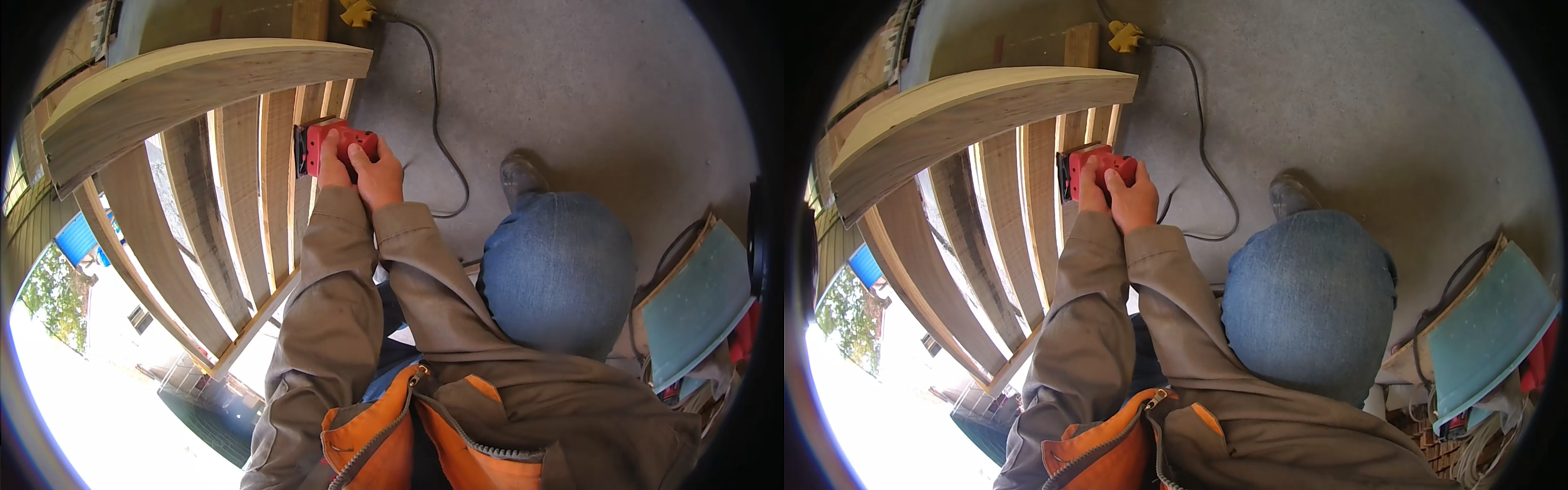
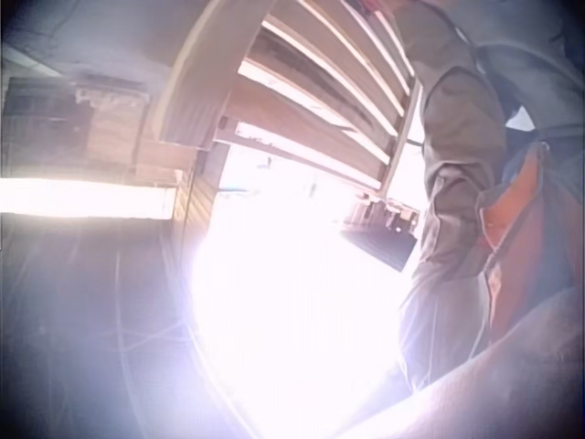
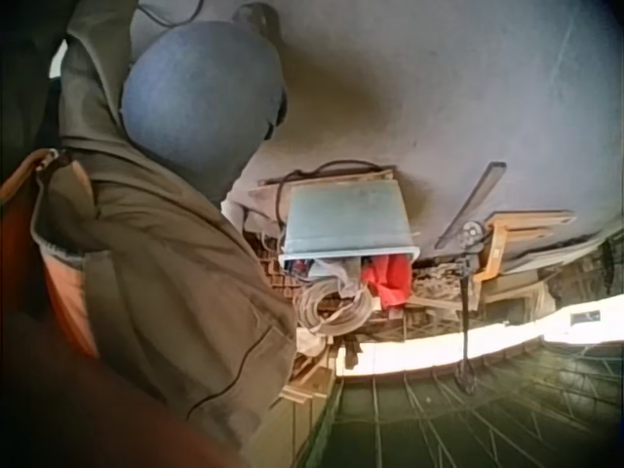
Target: The person uses a red electric sander to smooth the edges of a curved wooden structure. The sander is moved along the slats and frame while the person kneels on the floor.
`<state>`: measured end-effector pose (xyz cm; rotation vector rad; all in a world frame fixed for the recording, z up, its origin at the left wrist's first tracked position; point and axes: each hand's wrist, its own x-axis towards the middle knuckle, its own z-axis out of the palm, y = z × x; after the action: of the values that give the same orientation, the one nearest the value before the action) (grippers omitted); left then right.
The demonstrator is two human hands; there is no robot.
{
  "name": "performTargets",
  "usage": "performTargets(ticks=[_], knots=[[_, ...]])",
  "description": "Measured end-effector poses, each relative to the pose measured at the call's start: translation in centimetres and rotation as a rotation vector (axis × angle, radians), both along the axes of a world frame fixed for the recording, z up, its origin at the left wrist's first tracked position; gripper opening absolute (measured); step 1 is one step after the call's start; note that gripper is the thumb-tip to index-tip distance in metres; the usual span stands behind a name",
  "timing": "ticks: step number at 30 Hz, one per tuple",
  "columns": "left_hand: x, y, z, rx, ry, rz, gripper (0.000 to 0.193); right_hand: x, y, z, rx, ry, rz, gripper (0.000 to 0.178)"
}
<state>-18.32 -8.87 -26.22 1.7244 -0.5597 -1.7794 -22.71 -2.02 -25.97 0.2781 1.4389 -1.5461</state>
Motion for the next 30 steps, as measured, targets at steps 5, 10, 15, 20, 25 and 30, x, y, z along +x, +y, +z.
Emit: performTargets(ticks=[5,10,15,20,25,30], knots=[[-0.2,-0.3,-0.3,0.001,0.028,0.008,0.046,-0.3,-0.4,0.0,0.04,0.027,0.028,0.067],[-0.8,-0.5,-0.4,-0.054,-0.001,-0.024,0.044,-0.8,-0.5,-0.7,0.025,-0.001,0.052,0.077],[-1.6,-0.5,0.0,-0.055,0.017,-0.028,0.043,-1.0,-0.8,-0.9,0.04,0.022,0.043,0.076],[-2.2,-0.9,-0.4,-0.059,-0.003,-0.035,0.042,-1.9,-1.0,-0.4,0.043,0.017,0.038,0.073],[-3.0,-1.2,-0.7,-0.055,-0.026,-0.063,0.042,-2.7,-1.3,-0.5,0.055,0.054,0.032,0.072],[-3.4,-1.5,-0.6,-0.022,0.03,-0.07,0.044,-3.3,-1.5,-0.5,0.081,0.067,0.042,0.073]])
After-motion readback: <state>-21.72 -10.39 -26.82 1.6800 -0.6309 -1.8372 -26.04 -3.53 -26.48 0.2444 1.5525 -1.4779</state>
